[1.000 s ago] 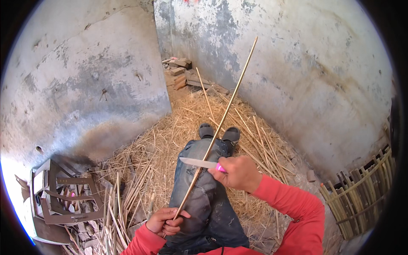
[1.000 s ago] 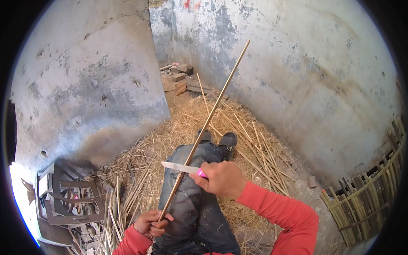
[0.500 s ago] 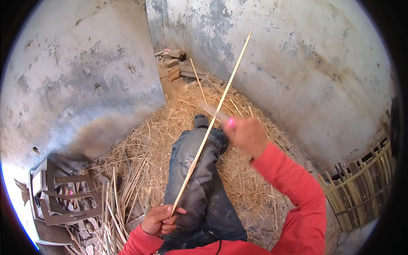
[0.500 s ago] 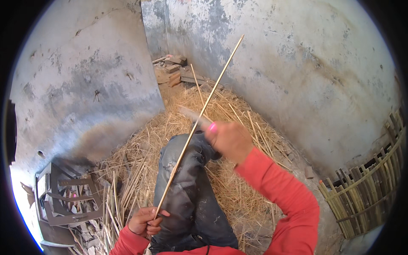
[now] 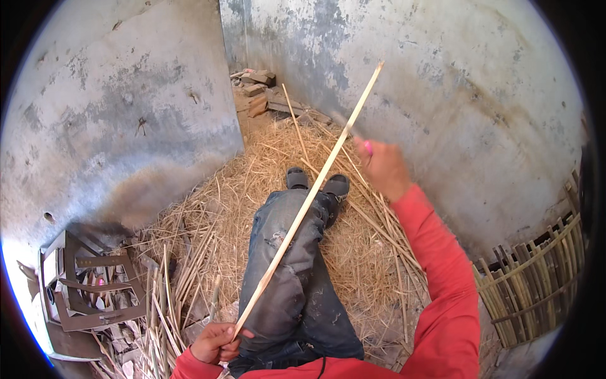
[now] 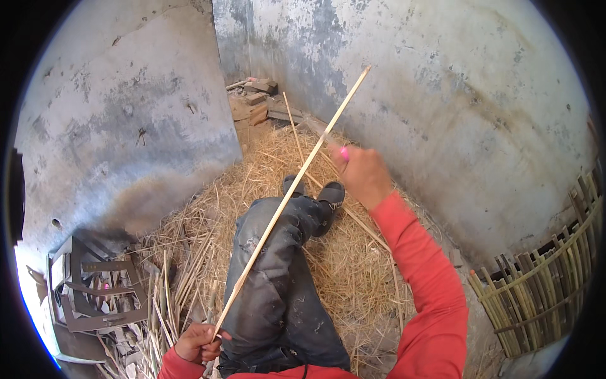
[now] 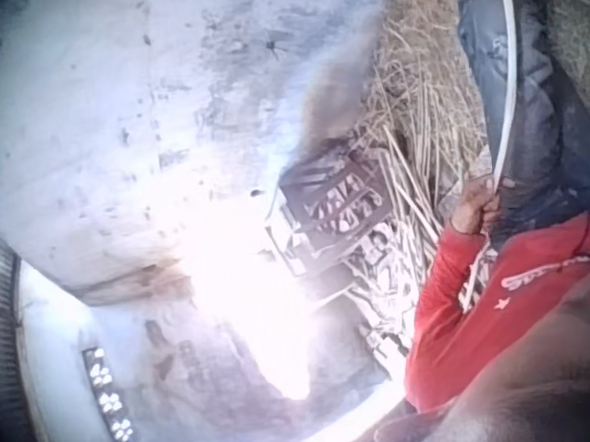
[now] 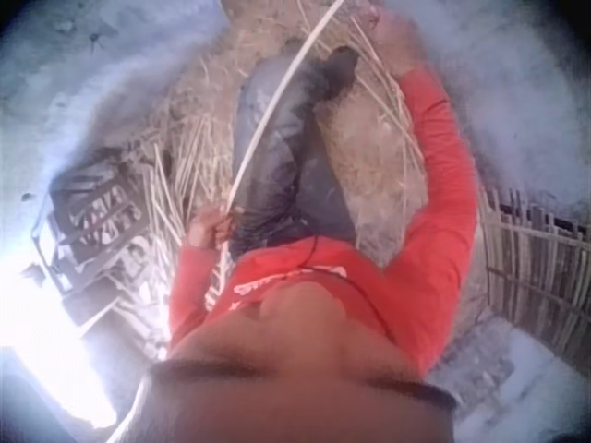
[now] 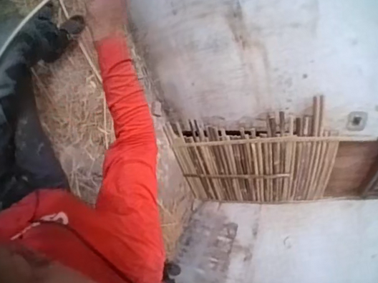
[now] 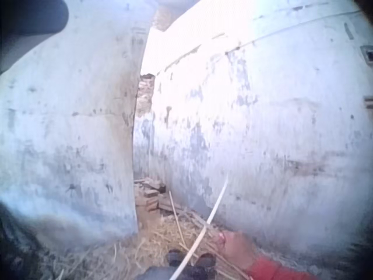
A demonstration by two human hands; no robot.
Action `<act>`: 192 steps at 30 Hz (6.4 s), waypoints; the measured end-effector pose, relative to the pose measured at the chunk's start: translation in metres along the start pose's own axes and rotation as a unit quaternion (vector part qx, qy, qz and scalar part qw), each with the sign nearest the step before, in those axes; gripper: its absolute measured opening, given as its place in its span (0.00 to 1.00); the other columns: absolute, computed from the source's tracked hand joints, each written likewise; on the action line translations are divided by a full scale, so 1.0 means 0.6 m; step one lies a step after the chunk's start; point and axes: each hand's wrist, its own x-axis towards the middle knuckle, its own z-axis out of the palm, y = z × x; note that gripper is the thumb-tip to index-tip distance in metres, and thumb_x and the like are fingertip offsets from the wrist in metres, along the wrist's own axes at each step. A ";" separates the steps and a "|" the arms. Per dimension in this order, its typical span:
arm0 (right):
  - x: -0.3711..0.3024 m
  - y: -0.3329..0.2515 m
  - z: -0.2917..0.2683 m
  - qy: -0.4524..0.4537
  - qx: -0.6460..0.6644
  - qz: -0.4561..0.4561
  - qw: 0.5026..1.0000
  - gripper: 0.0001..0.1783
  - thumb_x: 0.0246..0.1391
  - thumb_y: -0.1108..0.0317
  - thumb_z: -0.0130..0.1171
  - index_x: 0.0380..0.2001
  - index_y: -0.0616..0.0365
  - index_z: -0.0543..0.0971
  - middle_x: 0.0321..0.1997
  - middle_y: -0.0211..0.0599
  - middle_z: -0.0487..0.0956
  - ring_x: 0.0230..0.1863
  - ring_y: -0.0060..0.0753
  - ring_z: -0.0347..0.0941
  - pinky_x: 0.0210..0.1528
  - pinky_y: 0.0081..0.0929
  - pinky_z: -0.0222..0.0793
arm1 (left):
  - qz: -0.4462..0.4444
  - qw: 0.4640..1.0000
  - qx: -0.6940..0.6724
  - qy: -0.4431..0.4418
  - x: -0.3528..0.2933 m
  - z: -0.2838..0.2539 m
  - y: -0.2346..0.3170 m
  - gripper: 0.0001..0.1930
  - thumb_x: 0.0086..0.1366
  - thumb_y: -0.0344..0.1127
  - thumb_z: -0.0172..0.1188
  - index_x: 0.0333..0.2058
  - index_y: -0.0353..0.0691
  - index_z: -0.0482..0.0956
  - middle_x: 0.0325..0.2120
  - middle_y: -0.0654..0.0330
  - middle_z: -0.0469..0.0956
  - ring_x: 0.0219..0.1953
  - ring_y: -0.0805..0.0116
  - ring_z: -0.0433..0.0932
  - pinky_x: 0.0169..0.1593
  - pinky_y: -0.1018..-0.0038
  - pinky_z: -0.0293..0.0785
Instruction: The person scrapes a long strip of bamboo using a knife while sitting on the floor.
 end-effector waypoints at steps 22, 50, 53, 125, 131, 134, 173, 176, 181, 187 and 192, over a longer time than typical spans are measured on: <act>0.087 0.104 -0.034 0.073 -0.096 -0.002 0.993 0.34 0.69 0.43 0.47 0.23 0.62 0.81 0.23 0.60 0.77 0.27 0.65 0.76 0.31 0.54 0.70 | -0.038 0.997 -0.053 -0.031 -0.064 -0.142 -0.058 0.23 0.78 0.39 0.50 0.53 0.16 0.74 0.17 0.70 0.54 0.15 0.80 0.49 0.22 0.75 0.45; 0.186 0.077 -0.094 0.158 0.085 -0.122 0.976 0.12 0.50 0.73 0.71 0.39 0.63 0.85 0.28 0.39 0.81 0.22 0.36 0.73 0.31 0.32 0.72 | -0.032 0.999 -0.013 0.002 -0.068 -0.153 -0.054 0.24 0.75 0.37 0.53 0.51 0.13 0.74 0.16 0.68 0.55 0.15 0.79 0.49 0.22 0.74 0.45; 0.213 0.116 -0.078 0.176 0.106 -0.195 0.959 0.08 0.53 0.76 0.66 0.38 0.64 0.84 0.31 0.43 0.83 0.30 0.39 0.82 0.34 0.34 0.75 | -0.046 0.998 -0.045 -0.022 -0.067 -0.162 -0.055 0.22 0.77 0.35 0.49 0.53 0.14 0.73 0.17 0.68 0.55 0.16 0.78 0.51 0.22 0.74 0.45; -0.108 -0.101 0.001 0.002 0.182 0.004 0.983 0.24 0.71 0.57 0.52 0.22 0.60 0.74 0.12 0.47 0.68 0.11 0.48 0.66 0.17 0.42 0.58 | 0.325 0.775 0.458 0.291 0.092 0.112 0.051 0.10 0.72 0.31 0.58 0.42 0.30 0.84 0.15 0.62 0.75 0.19 0.77 0.74 0.25 0.78 0.67; -0.127 -0.128 0.022 0.047 0.213 -0.029 0.975 0.24 0.71 0.57 0.52 0.22 0.61 0.74 0.11 0.46 0.68 0.11 0.44 0.65 0.16 0.40 0.56 | 0.335 0.786 0.427 0.296 0.111 0.110 0.045 0.10 0.72 0.30 0.59 0.43 0.29 0.84 0.17 0.63 0.76 0.20 0.78 0.74 0.26 0.78 0.68; -0.122 -0.109 0.003 -0.005 0.180 -0.015 0.983 0.24 0.71 0.57 0.52 0.22 0.60 0.74 0.11 0.43 0.68 0.10 0.40 0.65 0.16 0.39 0.56 | 0.346 0.781 0.424 0.301 0.111 0.110 0.042 0.10 0.71 0.30 0.59 0.43 0.29 0.84 0.17 0.62 0.75 0.20 0.77 0.74 0.26 0.78 0.68; -0.169 -0.199 -0.053 -0.140 0.188 -0.026 0.972 0.21 0.68 0.52 0.56 0.25 0.56 0.73 0.15 0.46 0.75 0.17 0.55 0.75 0.20 0.49 0.67 | 0.381 0.725 0.481 0.314 0.124 0.130 0.050 0.12 0.69 0.29 0.61 0.48 0.31 0.84 0.16 0.58 0.78 0.18 0.76 0.77 0.26 0.77 0.71; -0.181 -0.198 -0.028 -0.118 0.111 -0.072 0.984 0.22 0.67 0.52 0.56 0.23 0.56 0.73 0.12 0.45 0.73 0.15 0.53 0.74 0.18 0.48 0.67 | 0.382 0.716 0.493 0.315 0.122 0.132 0.048 0.12 0.69 0.29 0.62 0.48 0.30 0.84 0.16 0.56 0.78 0.18 0.74 0.76 0.25 0.75 0.70; -0.171 -0.176 -0.004 -0.080 0.078 -0.098 0.989 0.24 0.66 0.51 0.56 0.20 0.56 0.73 0.10 0.45 0.72 0.13 0.53 0.73 0.16 0.48 0.68 | 0.385 0.708 0.492 0.329 0.111 0.136 0.033 0.11 0.68 0.29 0.63 0.46 0.28 0.84 0.18 0.51 0.79 0.17 0.70 0.76 0.25 0.73 0.69; -0.144 -0.123 -0.018 -0.110 0.067 -0.094 0.987 0.28 0.65 0.48 0.57 0.18 0.58 0.74 0.13 0.48 0.72 0.13 0.53 0.71 0.18 0.47 0.67 | 0.377 0.717 0.488 0.323 0.096 0.134 0.022 0.10 0.67 0.28 0.64 0.44 0.28 0.84 0.19 0.46 0.77 0.17 0.61 0.77 0.24 0.70 0.69; -0.191 -0.186 -0.028 -0.154 0.076 -0.147 0.974 0.27 0.61 0.47 0.60 0.18 0.58 0.73 0.12 0.46 0.72 0.12 0.52 0.72 0.17 0.46 0.68 | 0.385 0.717 0.485 0.320 0.107 0.133 0.023 0.10 0.67 0.28 0.64 0.44 0.27 0.84 0.18 0.47 0.77 0.17 0.61 0.77 0.24 0.70 0.69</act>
